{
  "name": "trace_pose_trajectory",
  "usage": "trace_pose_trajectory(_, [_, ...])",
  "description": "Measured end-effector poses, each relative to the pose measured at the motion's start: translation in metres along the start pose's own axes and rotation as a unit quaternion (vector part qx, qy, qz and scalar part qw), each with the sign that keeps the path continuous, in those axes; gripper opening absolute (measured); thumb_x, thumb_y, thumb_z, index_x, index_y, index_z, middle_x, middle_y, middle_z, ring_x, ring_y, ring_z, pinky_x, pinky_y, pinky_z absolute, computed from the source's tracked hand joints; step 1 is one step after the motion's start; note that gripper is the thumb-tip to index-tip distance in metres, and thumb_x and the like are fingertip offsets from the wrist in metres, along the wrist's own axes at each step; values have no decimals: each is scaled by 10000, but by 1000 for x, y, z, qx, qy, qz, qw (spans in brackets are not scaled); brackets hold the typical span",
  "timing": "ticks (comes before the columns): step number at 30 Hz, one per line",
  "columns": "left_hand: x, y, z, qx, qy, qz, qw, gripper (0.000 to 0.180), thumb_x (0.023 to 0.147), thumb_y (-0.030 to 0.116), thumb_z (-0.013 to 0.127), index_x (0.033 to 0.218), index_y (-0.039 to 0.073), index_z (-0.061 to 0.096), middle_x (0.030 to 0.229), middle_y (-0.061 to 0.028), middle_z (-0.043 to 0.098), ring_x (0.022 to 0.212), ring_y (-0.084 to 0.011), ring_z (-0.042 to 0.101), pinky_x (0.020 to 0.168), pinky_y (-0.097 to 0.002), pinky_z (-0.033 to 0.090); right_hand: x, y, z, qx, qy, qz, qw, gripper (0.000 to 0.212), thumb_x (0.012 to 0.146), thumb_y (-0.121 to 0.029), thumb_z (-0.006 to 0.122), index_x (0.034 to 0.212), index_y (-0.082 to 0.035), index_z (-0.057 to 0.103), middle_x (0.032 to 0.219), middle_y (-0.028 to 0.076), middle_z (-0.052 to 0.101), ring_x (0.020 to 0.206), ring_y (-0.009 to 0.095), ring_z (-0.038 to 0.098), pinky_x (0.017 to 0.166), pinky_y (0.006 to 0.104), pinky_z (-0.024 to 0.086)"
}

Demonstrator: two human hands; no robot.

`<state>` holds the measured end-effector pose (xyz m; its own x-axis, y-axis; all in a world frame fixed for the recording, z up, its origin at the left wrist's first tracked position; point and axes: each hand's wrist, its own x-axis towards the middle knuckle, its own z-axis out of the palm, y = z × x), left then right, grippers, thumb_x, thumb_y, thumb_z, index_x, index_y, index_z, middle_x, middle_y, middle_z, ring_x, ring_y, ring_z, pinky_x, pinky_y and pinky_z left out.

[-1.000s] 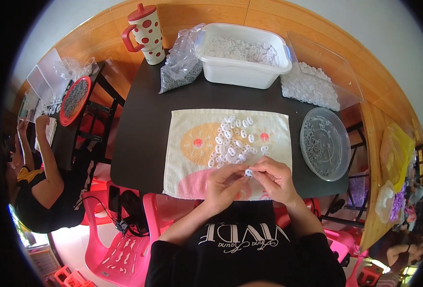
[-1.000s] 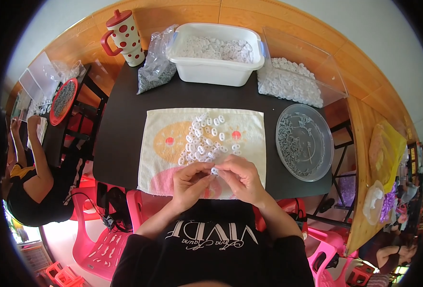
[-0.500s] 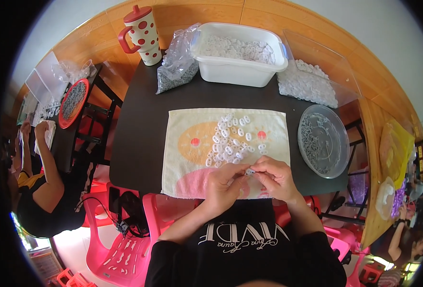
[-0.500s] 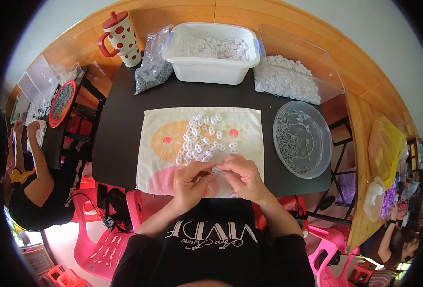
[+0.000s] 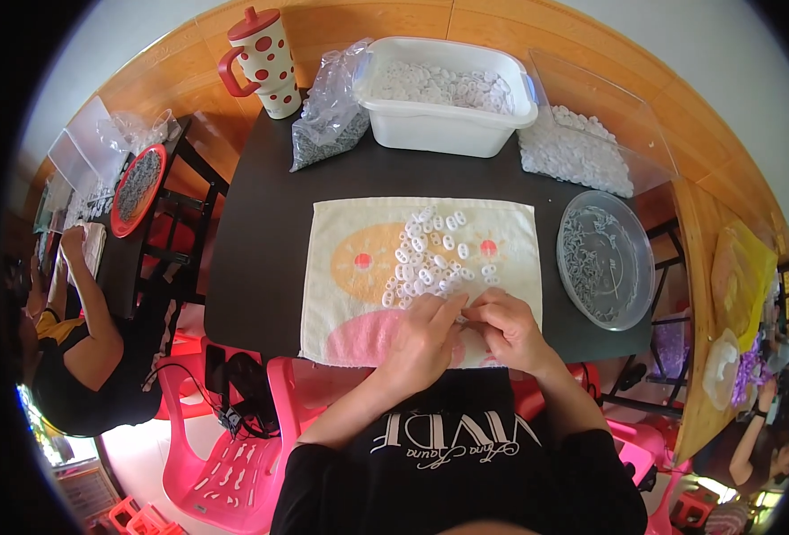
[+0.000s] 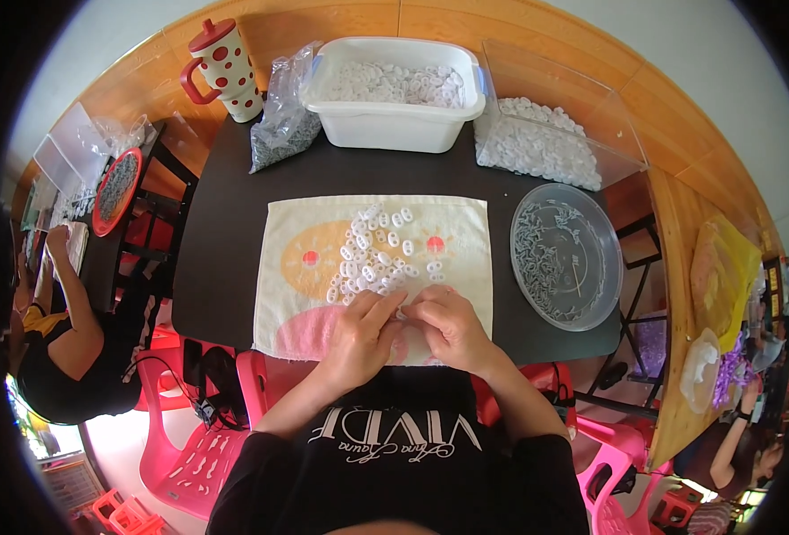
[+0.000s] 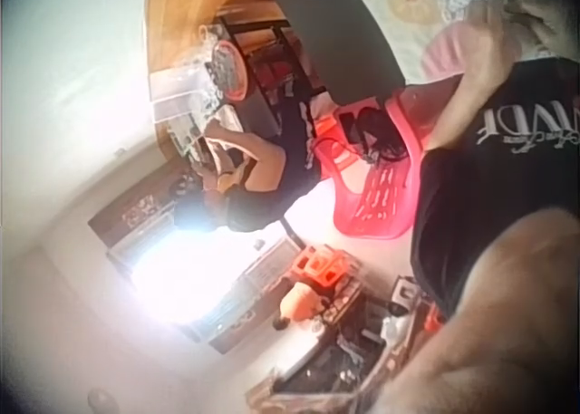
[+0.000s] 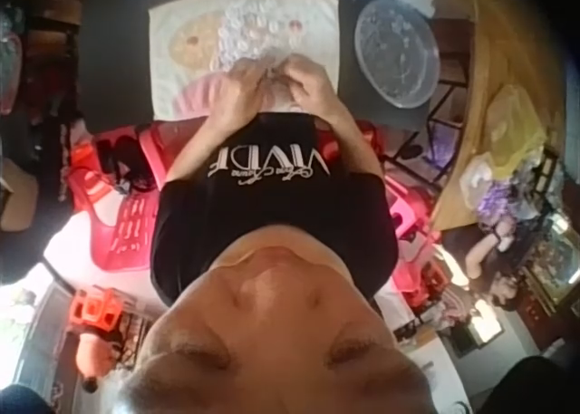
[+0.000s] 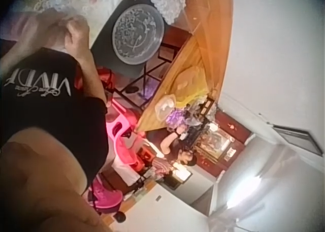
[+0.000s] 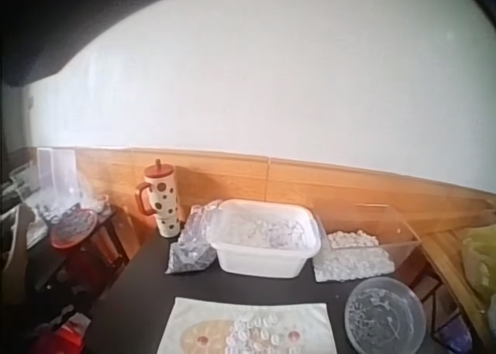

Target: Inserting small grey electronic components into white circular plastic rings by hand at a workbench.

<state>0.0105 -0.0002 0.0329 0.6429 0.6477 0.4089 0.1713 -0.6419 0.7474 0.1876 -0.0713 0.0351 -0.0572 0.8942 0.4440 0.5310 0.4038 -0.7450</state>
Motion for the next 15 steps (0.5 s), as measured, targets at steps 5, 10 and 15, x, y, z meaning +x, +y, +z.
trace_pose_trajectory(5, [2,1,-2,29,-31,17,999,391,750,-81,656,1139,-46,641,903,-171,634,864,-353,610,735,-418,521,0,2,2,-87,-9,-50,995,291,664,66,697,947,3,679,858,114,622,766,293,603,685,382,475])
trace_pose_trajectory(10, [5,0,-9,1,-52,48,997,393,745,-95,635,1135,-52,642,942,-177,634,873,-360,608,749,-418,524,-4,3,6,-129,-2,-68,989,260,660,4,681,920,-12,667,885,102,586,792,304,578,709,404,458])
trace_pose_trajectory(15, [7,3,-16,-2,-72,68,995,488,744,-120,612,1228,-64,592,931,-181,634,844,-355,606,742,-414,522,-8,0,5,-145,-23,-97,984,207,672,-15,648,878,1,627,923,118,540,842,316,556,723,419,456])
